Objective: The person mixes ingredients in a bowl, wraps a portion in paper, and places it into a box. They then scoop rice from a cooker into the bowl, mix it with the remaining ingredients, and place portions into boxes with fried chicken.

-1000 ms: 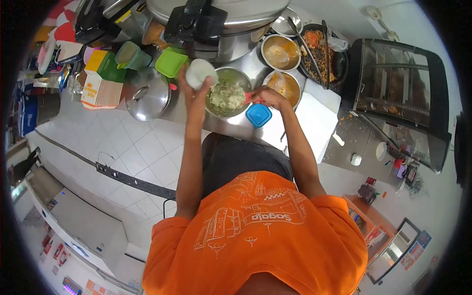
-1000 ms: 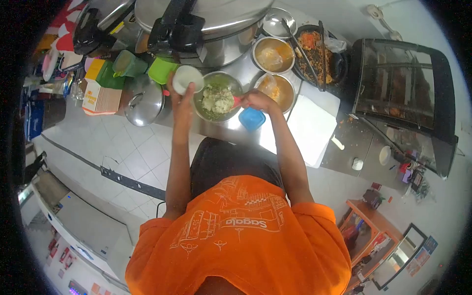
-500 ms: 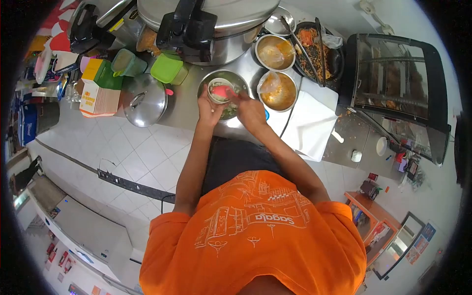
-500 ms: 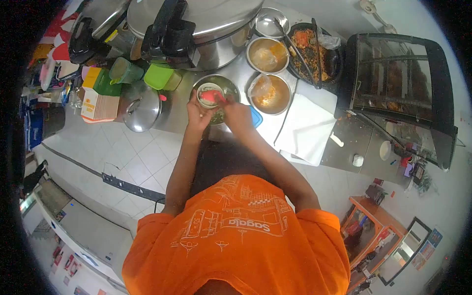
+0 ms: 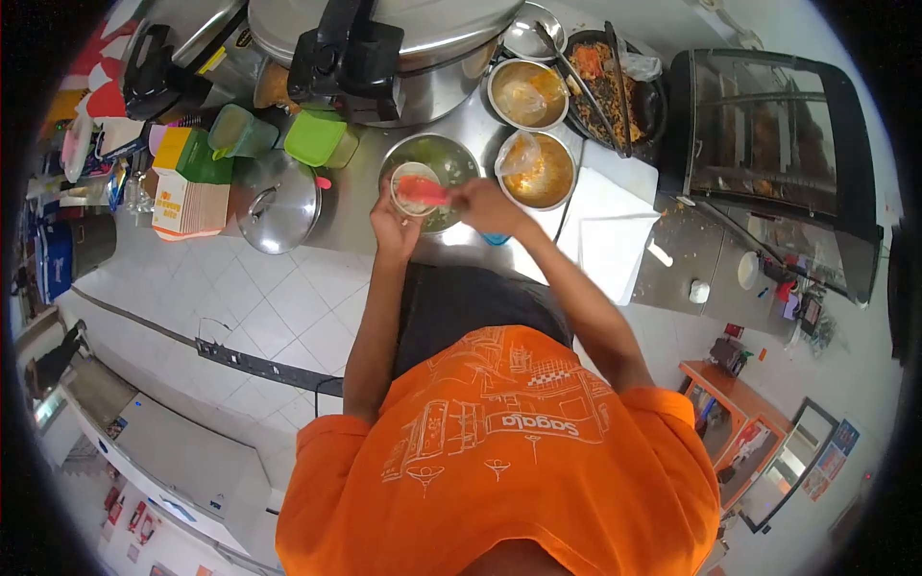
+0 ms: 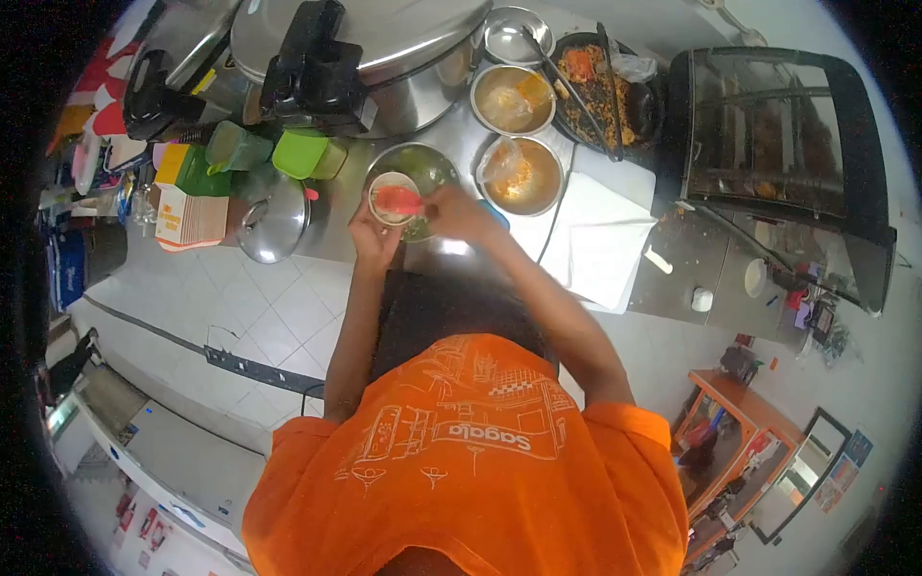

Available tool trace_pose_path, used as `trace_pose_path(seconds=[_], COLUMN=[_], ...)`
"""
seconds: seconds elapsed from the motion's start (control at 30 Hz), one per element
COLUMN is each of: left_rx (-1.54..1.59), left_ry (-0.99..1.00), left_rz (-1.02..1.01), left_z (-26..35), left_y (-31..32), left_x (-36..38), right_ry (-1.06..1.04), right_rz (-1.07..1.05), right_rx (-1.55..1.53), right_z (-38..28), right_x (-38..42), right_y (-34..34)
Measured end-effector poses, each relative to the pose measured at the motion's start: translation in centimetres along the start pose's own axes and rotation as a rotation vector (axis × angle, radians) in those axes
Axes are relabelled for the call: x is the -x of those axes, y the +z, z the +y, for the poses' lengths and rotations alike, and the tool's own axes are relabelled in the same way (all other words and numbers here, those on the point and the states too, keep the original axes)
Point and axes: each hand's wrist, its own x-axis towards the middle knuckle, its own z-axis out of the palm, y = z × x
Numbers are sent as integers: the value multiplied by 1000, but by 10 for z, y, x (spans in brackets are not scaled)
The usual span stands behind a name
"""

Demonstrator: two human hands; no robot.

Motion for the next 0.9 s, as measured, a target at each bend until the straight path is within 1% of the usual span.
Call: trace_pose_path(seconds=[0.03,0.07,0.1,0.13,0.17,0.2,0.27,0.3,0.33,0.4,0.43,0.5,0.53,0.6,0.67,0.73,0.77,0.8,0.87,0.9], left_rx=[22,49,56,29,-4,-3,-5,-93,-92,-121,-143,-102,-59,-77,-74,-63,-61,-63,-61,-72], left_ry=[10,23,27,28,23,25,117,207,211,331,353,329,313,317,330,297,294,276,257,209], left_rz=[38,82,89,93,90,88,11,0,7,142,165,149,132,122,125,179,181,190,198,170], left_z=[3,4,2,1,2,7,18,17,21,29,29,23,24,26,23,18,15,13,14,16], left_y=[5,7,3,-2,-6,-5,-2,-17,-24,-36,-44,-58,-61,-58,-56,-58,-59,-58,-58,-56], left_x=[4,8,6,1,-3,-1,9,8,11,19,22,24,22,21,25,25,27,27,26,30], right_ry=[21,42,42,-78,-196,-198,-176,-7,35,214,214,93,91,-145,-160,22,-107,-104,-115,-113], right_rz=[-58,-124,-134,30,204,205,172,143,179,244,250,240,245,164,117,282,289,293,146,136], right_rx=[-48,-95,-91,74,235,237,146,159,328,520,519,649,646,604,638,542,602,601,661,663], right_z=[-12,-18,-12,-1,5,4,-7,-17,-13,-17,-12,13,23,30,38,30,48,46,47,45], right_x=[2,5,2,-3,-5,-4,3,4,2,-9,-23,-46,-47,-46,-39,-31,-36,-34,-29,-27], right_y=[-29,-43,-26,4,21,17,-3,-17,-24,-27,-18,19,30,50,46,38,50,45,29,22])
